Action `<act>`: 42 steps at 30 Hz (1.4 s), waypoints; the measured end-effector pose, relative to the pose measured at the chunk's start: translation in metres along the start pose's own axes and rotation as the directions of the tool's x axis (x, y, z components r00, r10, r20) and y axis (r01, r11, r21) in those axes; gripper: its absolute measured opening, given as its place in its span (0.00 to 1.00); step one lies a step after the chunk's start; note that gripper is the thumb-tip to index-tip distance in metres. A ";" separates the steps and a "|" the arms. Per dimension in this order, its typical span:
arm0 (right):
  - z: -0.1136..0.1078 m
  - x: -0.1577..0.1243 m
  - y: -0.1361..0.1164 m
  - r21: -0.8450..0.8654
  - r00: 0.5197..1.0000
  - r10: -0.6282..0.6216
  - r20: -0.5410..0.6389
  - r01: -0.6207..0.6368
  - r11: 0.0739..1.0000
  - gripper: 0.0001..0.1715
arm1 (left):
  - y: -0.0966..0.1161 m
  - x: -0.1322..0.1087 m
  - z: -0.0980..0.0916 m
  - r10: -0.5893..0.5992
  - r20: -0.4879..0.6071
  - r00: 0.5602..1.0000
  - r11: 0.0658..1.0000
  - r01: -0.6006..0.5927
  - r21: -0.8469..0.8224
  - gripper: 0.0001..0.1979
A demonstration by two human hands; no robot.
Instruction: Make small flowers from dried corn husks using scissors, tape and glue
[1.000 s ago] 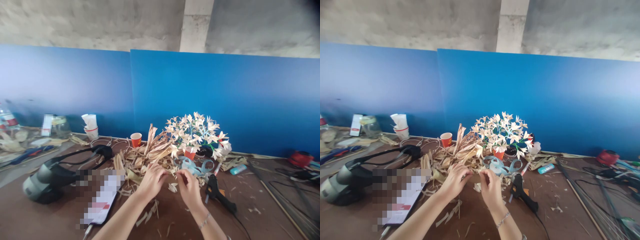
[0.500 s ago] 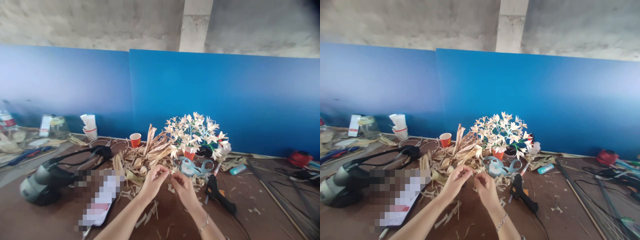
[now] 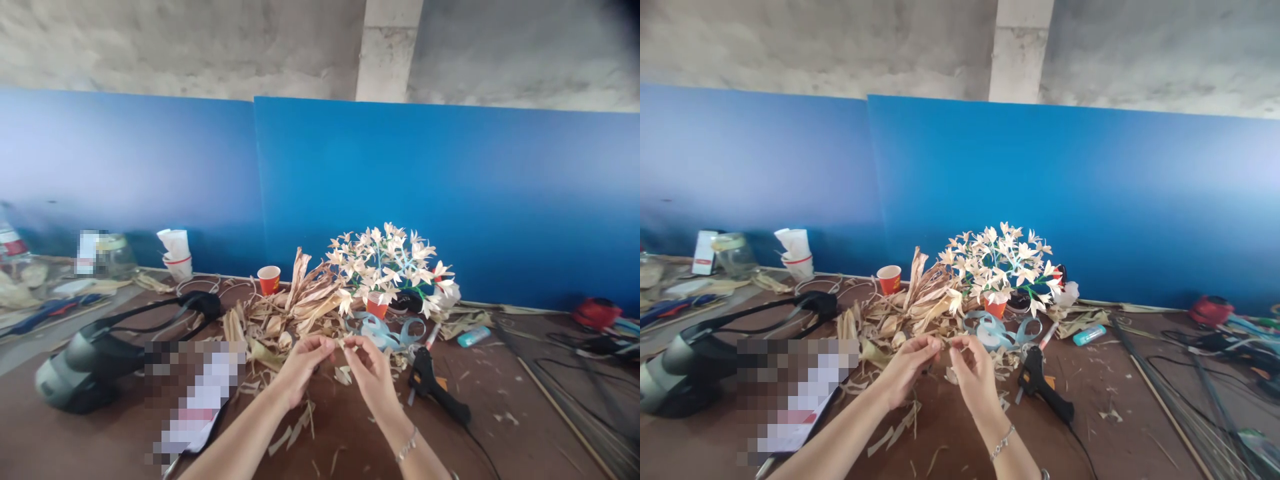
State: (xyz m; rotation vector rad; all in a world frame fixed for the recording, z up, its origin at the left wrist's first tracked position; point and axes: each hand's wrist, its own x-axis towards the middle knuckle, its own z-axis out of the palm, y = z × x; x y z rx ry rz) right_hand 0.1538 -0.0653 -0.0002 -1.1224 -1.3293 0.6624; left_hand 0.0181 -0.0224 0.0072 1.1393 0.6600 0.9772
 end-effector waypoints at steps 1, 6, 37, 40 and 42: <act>-0.001 0.000 -0.001 -0.015 0.999 -0.044 0.001 0.044 0.999 0.10 | -0.002 0.001 -0.001 -0.026 0.008 1.000 0.999 0.026 -0.025 0.14; -0.002 0.000 -0.004 -0.103 0.984 -0.171 0.052 0.176 0.979 0.09 | -0.008 0.002 -0.002 -0.102 0.056 0.993 0.991 0.106 -0.077 0.14; -0.007 0.005 0.013 0.065 0.995 0.080 0.060 -0.084 0.994 0.15 | 0.004 -0.003 0.002 -0.036 0.131 0.991 0.914 -0.020 0.405 0.14; -0.007 0.005 0.014 0.038 0.996 0.089 -0.014 -0.088 0.995 0.16 | 0.003 -0.001 0.005 -0.001 0.108 0.994 0.910 -0.044 0.413 0.11; -0.007 0.006 0.013 0.060 0.993 0.106 -0.051 -0.103 0.993 0.17 | 0.002 -0.001 0.006 0.026 0.099 0.995 0.901 -0.067 0.429 0.11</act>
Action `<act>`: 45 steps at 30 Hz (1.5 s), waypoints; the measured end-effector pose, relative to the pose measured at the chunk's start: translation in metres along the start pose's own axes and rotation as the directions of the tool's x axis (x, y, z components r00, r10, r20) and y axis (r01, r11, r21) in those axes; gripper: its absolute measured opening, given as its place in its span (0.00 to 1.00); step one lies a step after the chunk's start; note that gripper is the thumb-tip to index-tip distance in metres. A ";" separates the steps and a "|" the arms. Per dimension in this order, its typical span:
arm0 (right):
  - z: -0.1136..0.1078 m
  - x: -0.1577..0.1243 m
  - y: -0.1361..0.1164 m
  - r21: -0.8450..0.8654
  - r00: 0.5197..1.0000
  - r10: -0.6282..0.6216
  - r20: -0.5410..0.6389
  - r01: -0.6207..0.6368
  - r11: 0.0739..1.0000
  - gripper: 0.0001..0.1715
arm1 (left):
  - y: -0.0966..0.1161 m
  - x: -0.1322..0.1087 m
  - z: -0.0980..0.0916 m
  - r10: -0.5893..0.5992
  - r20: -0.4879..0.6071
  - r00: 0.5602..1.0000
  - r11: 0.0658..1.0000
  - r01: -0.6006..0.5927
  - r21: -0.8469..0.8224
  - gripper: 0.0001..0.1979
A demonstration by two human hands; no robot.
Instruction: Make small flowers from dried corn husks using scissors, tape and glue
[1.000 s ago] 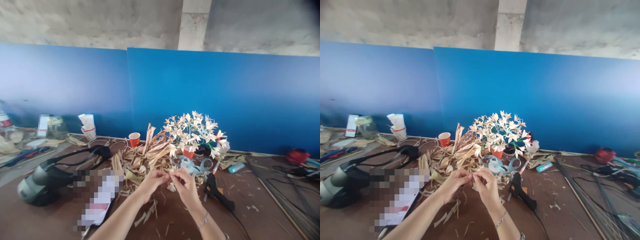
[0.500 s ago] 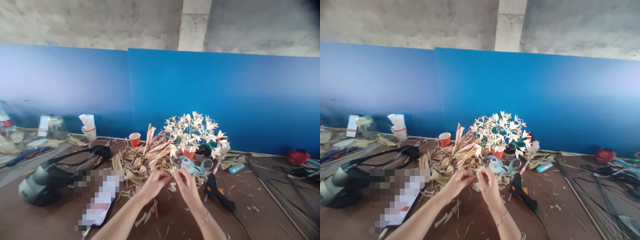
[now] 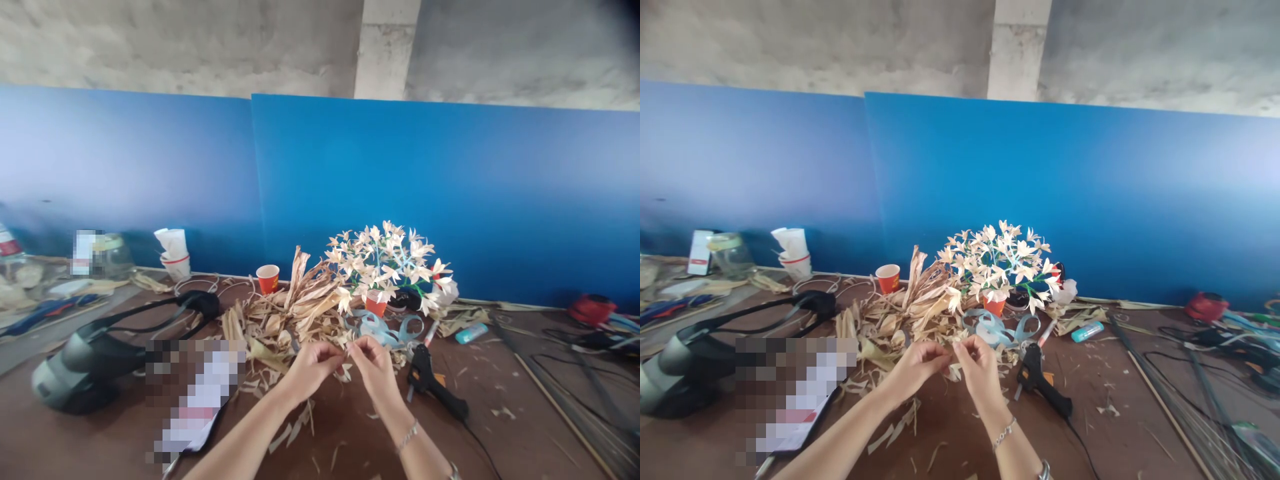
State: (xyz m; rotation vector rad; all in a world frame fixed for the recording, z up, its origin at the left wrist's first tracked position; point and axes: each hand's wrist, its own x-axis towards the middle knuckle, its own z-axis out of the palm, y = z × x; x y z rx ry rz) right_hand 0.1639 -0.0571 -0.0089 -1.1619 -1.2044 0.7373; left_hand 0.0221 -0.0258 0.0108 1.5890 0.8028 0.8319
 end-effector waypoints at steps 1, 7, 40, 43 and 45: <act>0.001 0.000 -0.001 0.027 1.000 0.021 -0.006 -0.020 0.999 0.18 | 0.000 0.000 0.000 0.009 -0.002 1.000 1.000 -0.009 0.001 0.11; 0.005 0.000 -0.002 0.164 0.995 0.098 -0.011 -0.094 0.982 0.20 | 0.000 -0.002 0.002 0.017 0.039 0.999 0.995 -0.013 -0.103 0.12; 0.004 -0.004 -0.005 0.151 0.994 0.082 0.079 -0.093 0.984 0.14 | -0.004 -0.002 0.005 0.025 0.025 0.999 0.996 -0.023 -0.091 0.17; 0.001 -0.002 -0.008 0.207 0.983 0.082 0.163 -0.115 0.971 0.11 | -0.003 -0.002 0.004 0.016 0.049 0.999 0.993 -0.010 -0.114 0.16; 0.000 -0.001 -0.008 0.207 0.983 0.071 0.168 -0.106 0.973 0.14 | -0.004 -0.001 0.003 0.001 0.062 0.998 0.994 0.006 -0.105 0.16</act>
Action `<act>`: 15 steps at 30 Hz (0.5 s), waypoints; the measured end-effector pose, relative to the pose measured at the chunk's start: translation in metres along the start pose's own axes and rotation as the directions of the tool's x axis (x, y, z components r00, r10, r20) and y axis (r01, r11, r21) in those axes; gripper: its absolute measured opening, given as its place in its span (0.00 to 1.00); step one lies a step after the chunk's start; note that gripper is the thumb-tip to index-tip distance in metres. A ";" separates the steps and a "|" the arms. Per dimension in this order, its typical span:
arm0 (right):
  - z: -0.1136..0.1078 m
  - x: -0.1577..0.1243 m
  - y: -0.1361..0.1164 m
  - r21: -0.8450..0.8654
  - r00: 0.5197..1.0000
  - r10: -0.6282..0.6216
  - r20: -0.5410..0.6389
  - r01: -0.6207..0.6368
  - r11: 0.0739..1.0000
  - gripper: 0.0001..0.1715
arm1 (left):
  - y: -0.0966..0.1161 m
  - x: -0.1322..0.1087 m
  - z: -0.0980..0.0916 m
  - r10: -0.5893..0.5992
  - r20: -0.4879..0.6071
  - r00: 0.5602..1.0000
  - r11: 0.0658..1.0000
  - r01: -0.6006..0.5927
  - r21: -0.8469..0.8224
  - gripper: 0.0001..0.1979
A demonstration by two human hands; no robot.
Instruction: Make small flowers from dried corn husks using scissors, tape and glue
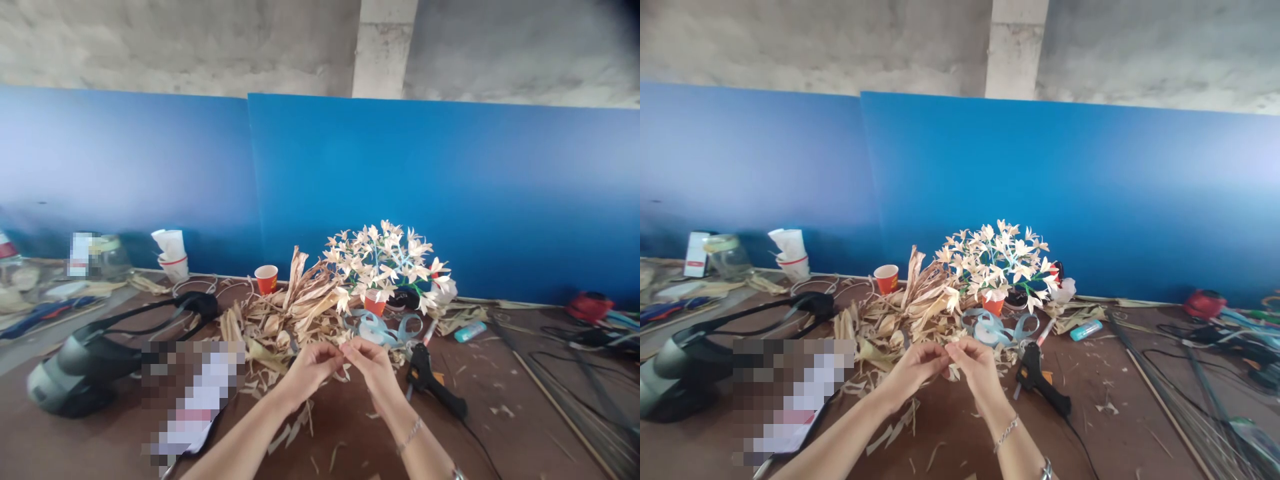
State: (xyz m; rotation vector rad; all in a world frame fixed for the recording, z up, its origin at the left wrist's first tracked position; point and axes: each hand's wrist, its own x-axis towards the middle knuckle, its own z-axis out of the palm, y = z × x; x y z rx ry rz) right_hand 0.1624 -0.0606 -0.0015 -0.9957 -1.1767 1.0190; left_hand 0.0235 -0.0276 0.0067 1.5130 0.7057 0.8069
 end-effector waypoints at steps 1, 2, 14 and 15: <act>0.000 0.000 0.001 -0.008 1.000 -0.003 -0.010 0.003 1.000 0.16 | 0.000 0.000 0.000 -0.007 0.002 1.000 1.000 0.007 0.009 0.16; 0.000 0.000 0.002 -0.021 1.000 -0.004 -0.030 0.003 1.000 0.18 | -0.001 0.001 0.000 -0.012 0.002 1.000 1.000 0.012 0.022 0.16; 0.000 0.000 -0.005 -0.047 0.997 0.030 -0.078 -0.034 0.998 0.16 | 0.004 -0.002 0.005 0.038 -0.032 0.999 0.999 -0.039 -0.014 0.14; -0.001 0.000 -0.006 -0.029 0.998 0.038 -0.041 -0.040 0.999 0.16 | 0.004 -0.002 0.004 0.039 -0.029 0.999 0.999 -0.040 -0.026 0.14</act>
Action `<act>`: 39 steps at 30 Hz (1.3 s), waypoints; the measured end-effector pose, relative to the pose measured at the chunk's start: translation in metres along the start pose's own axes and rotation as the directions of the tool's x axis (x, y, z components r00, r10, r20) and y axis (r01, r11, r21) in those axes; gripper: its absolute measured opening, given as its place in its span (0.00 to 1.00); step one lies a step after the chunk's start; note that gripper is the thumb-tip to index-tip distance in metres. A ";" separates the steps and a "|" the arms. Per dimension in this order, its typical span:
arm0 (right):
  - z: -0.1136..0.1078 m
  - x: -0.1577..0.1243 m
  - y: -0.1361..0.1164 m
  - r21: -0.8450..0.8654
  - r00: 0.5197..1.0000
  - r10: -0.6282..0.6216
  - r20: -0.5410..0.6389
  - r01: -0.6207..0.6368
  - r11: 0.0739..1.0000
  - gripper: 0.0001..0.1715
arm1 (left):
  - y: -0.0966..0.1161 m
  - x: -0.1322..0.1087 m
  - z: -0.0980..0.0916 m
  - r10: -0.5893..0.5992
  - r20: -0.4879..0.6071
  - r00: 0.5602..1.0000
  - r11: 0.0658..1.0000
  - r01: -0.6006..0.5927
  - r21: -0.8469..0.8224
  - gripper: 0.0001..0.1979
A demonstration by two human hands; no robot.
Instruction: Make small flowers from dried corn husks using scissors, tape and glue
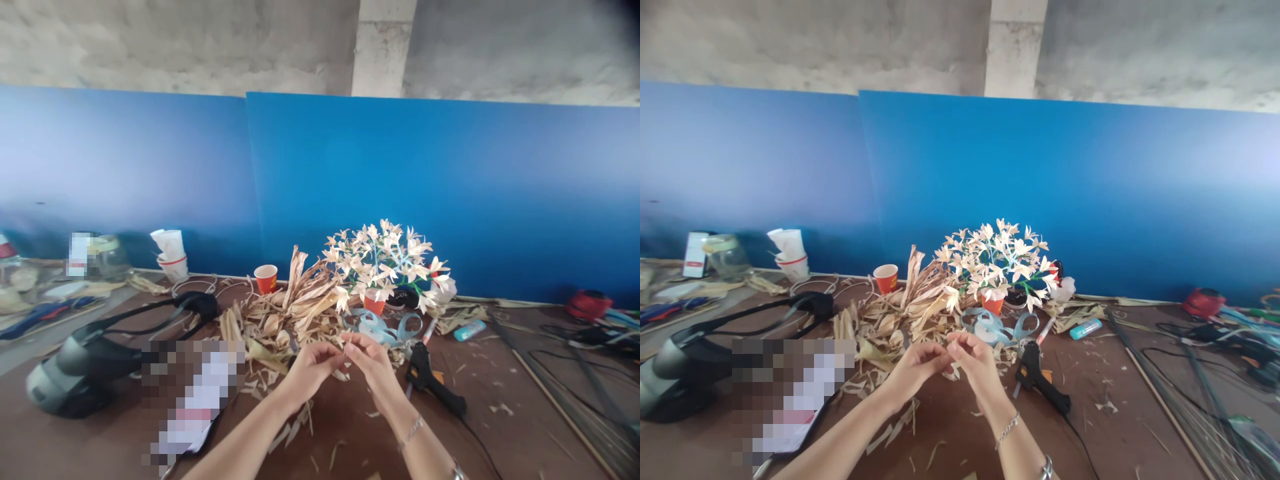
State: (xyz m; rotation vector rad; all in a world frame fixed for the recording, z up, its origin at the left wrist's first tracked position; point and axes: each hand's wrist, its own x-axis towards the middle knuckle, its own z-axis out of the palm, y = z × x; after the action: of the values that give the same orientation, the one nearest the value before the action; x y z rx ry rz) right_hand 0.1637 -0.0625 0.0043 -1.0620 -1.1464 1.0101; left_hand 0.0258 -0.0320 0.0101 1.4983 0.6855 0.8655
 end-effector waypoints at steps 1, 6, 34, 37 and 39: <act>0.000 0.000 -0.001 0.007 1.000 -0.002 0.024 0.002 1.000 0.16 | -0.001 0.000 -0.001 0.001 0.002 1.000 1.000 -0.001 -0.005 0.14; 0.001 0.001 0.006 -0.071 0.996 -0.064 -0.059 0.060 0.996 0.19 | -0.008 0.002 -0.002 0.006 -0.018 1.000 0.996 -0.004 0.087 0.14; -0.049 -0.007 -0.027 -0.767 0.979 -0.125 -0.160 -0.044 0.641 0.15 | -0.009 0.006 -0.003 0.117 -0.154 0.981 0.955 -0.068 0.290 0.15; -0.086 -0.026 -0.028 -0.927 0.922 -0.178 -0.344 -0.305 0.217 0.21 | -0.005 0.006 -0.003 0.027 -0.169 0.985 0.993 -0.007 0.118 0.15; -0.099 -0.037 -0.026 -0.913 0.909 -0.093 -0.407 -0.404 0.052 0.25 | -0.001 0.005 -0.002 -0.012 -0.168 0.986 0.999 0.018 0.032 0.15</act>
State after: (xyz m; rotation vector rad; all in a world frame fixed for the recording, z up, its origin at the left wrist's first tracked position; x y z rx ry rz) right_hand 0.2587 -0.1153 0.0130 -2.4744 -1.3858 -0.1362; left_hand 0.0270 -0.0268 0.0094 1.4589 0.8378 0.9805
